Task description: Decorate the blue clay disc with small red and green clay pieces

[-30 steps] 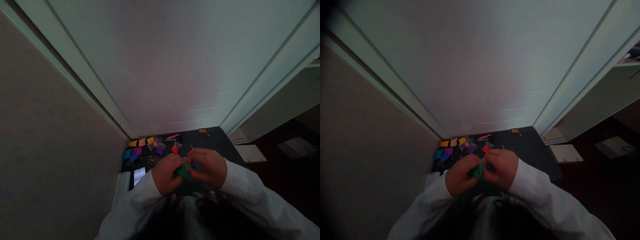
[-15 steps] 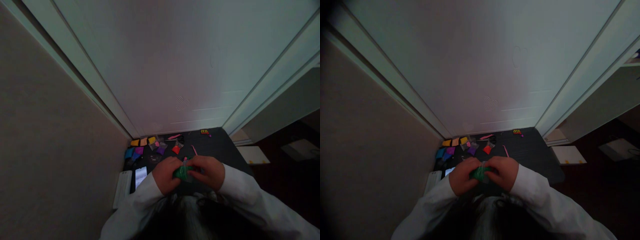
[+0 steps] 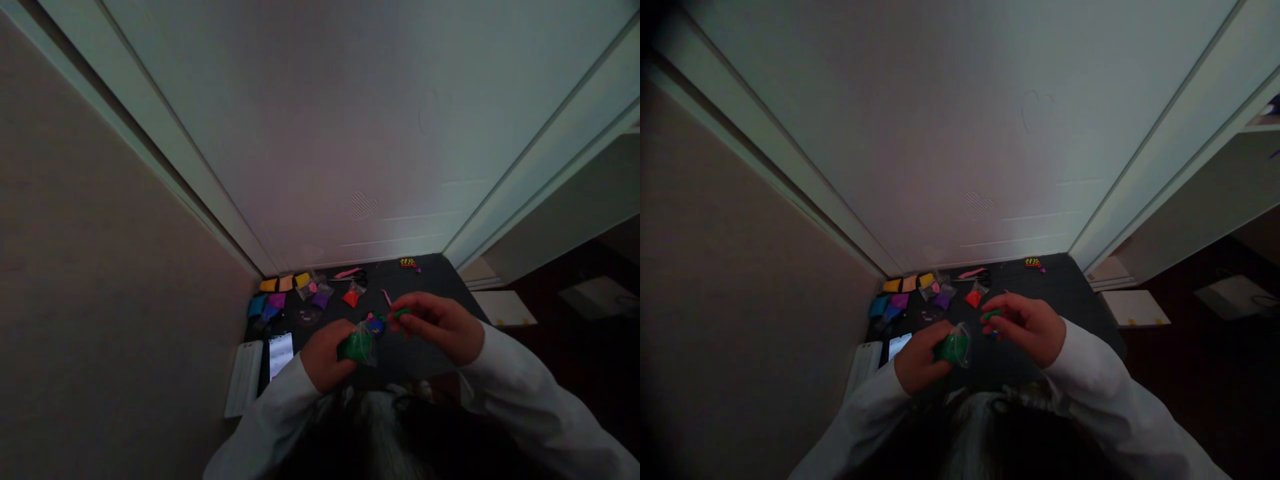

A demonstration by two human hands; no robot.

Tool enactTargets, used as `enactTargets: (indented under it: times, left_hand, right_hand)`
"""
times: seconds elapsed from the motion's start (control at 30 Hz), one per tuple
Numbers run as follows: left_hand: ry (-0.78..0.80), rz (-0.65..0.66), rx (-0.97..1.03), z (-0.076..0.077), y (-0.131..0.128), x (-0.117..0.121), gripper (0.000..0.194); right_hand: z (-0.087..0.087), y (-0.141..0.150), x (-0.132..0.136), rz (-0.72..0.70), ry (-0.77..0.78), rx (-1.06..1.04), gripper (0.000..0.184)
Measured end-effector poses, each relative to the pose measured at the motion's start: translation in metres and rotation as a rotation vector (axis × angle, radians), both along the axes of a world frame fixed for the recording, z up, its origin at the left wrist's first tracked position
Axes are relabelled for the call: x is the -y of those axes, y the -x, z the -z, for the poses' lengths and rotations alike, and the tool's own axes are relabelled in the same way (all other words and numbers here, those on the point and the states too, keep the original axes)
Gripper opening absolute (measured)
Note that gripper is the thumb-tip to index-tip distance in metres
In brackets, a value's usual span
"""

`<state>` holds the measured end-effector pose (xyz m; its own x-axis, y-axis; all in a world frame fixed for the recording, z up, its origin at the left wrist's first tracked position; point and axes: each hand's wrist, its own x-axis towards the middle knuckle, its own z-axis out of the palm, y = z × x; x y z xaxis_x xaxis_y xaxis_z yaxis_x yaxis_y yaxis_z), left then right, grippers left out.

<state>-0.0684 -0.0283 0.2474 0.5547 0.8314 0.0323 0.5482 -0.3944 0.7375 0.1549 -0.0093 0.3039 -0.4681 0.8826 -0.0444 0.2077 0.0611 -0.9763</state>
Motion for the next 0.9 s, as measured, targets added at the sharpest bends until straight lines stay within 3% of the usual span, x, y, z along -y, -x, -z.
enactTargets:
  times: [0.13, 0.47, 0.6, 0.73, 0.8, 0.9]
  left_hand:
    - [0.012, -0.007, -0.012, -0.003, -0.002, 0.000, 0.021]
    - [0.008, -0.054, 0.023, -0.002, -0.002, 0.003, 0.024]
    - [-0.008, -0.098, 0.009, -0.001, -0.003, 0.004, 0.026]
    - [-0.004, -0.108, 0.011, 0.000, -0.007, 0.006, 0.027]
    - [-0.002, -0.110, 0.012, 0.000, -0.010, 0.007, 0.026]
    - [-0.010, -0.128, 0.009, 0.000, -0.011, 0.009, 0.026]
  right_hand:
    - [0.010, 0.008, 0.008, -0.007, 0.010, -0.109, 0.018]
    - [0.011, 0.016, 0.008, 0.077, 0.087, -0.371, 0.016]
    - [0.016, 0.015, 0.006, 0.157, 0.313, -0.454, 0.020]
    - [0.026, 0.017, 0.007, 0.093, 0.573, -0.610, 0.019]
    - [0.033, 0.019, 0.010, 0.056, 0.612, -0.618, 0.015]
    - [0.038, 0.024, 0.017, 0.063, 0.514, -0.578, 0.015]
